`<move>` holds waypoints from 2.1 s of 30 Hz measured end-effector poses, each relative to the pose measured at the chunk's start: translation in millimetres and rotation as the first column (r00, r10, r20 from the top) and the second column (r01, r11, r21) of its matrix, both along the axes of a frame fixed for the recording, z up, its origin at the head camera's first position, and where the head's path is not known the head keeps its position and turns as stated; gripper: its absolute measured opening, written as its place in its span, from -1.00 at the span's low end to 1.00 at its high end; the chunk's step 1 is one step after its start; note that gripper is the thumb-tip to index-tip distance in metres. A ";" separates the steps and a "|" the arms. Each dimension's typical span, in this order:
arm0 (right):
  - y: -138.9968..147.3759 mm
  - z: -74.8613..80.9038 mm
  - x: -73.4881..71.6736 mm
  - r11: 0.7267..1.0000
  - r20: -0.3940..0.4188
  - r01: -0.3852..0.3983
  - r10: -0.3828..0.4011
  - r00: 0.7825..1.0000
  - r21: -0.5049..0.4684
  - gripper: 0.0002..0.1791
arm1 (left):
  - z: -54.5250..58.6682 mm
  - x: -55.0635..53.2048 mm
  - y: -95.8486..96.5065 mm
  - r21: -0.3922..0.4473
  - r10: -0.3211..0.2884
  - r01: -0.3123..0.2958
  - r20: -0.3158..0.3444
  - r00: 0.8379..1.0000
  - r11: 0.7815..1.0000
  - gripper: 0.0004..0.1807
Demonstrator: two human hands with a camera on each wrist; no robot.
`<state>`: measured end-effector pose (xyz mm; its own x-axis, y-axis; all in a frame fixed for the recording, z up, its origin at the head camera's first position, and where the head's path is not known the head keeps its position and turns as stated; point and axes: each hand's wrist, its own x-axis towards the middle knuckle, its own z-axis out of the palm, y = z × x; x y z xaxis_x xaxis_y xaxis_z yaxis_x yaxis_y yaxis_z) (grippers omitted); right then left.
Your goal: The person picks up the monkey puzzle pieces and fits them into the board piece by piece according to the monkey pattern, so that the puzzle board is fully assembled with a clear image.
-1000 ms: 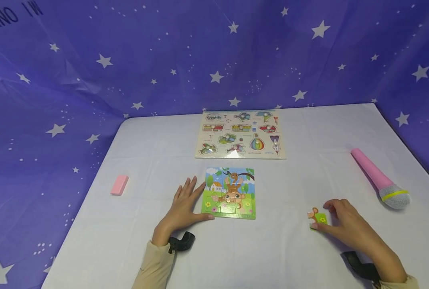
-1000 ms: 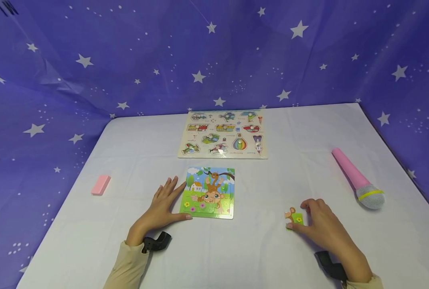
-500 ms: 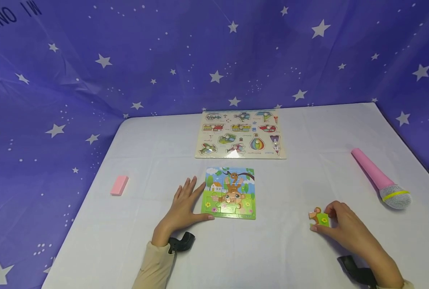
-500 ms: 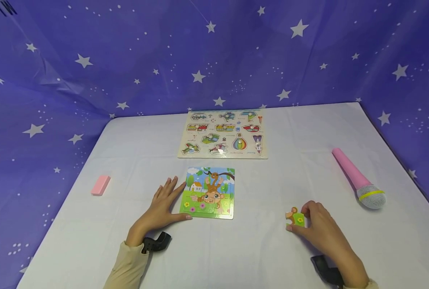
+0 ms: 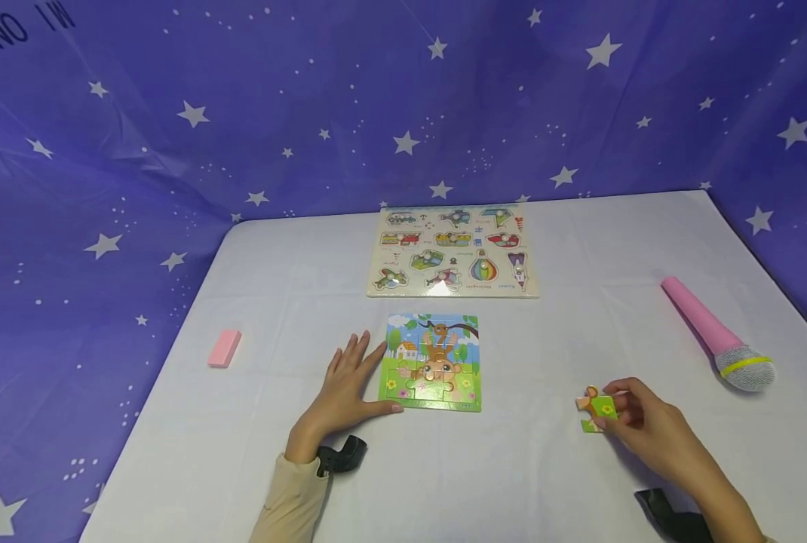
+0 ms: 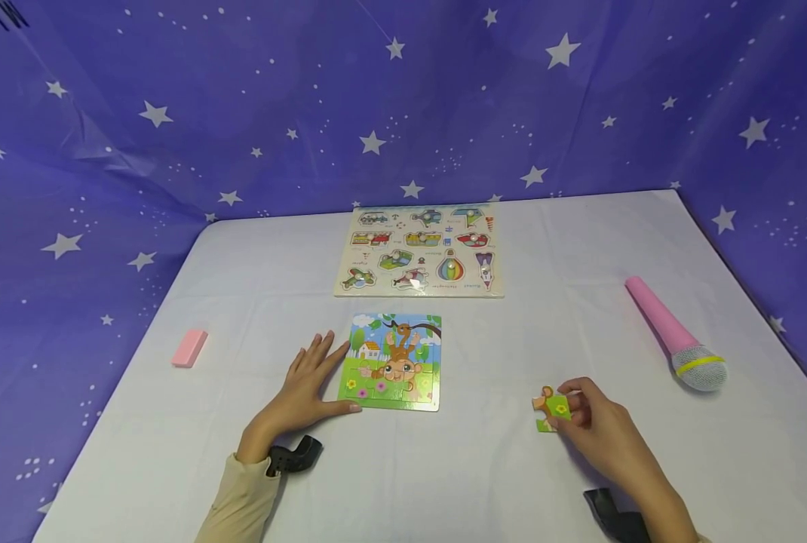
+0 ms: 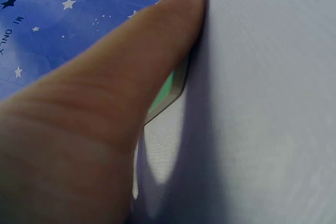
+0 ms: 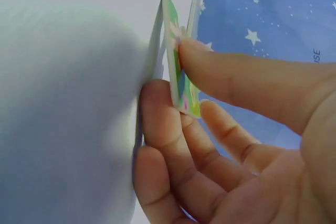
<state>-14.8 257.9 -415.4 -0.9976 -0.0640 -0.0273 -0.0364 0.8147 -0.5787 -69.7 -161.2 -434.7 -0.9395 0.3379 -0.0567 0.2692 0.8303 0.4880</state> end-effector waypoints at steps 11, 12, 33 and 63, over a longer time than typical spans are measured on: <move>2.2 -0.7 4.7 0.984 -0.033 -0.105 0.101 0.994 -0.141 -0.59 | 0.2 0.4 -0.3 -0.002 -0.003 0.003 0.015 1.000 1.000 0.07; 2.7 -1.1 4.9 0.984 -0.031 -0.105 0.102 0.994 -0.147 -0.59 | 0.2 0.4 -0.4 -0.002 -0.004 0.004 0.015 1.000 1.000 0.07; -37.1 10.4 -21.5 0.949 -0.089 -0.222 0.207 0.974 -0.224 -0.63 | -1.0 0.5 -1.2 0.002 -0.006 0.006 -0.008 1.000 1.000 0.07; -142.0 -1.8 -77.0 0.880 0.014 -0.390 0.409 0.913 -0.271 -0.66 | -0.6 -0.4 -1.3 -0.004 -0.007 0.007 0.002 1.000 1.000 0.07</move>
<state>-91.8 115.8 -417.1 -0.8820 -0.4707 -0.0226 -0.2799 0.5619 -0.7784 -70.1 -162.5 -435.3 -0.9370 0.3441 -0.0602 0.2738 0.8305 0.4850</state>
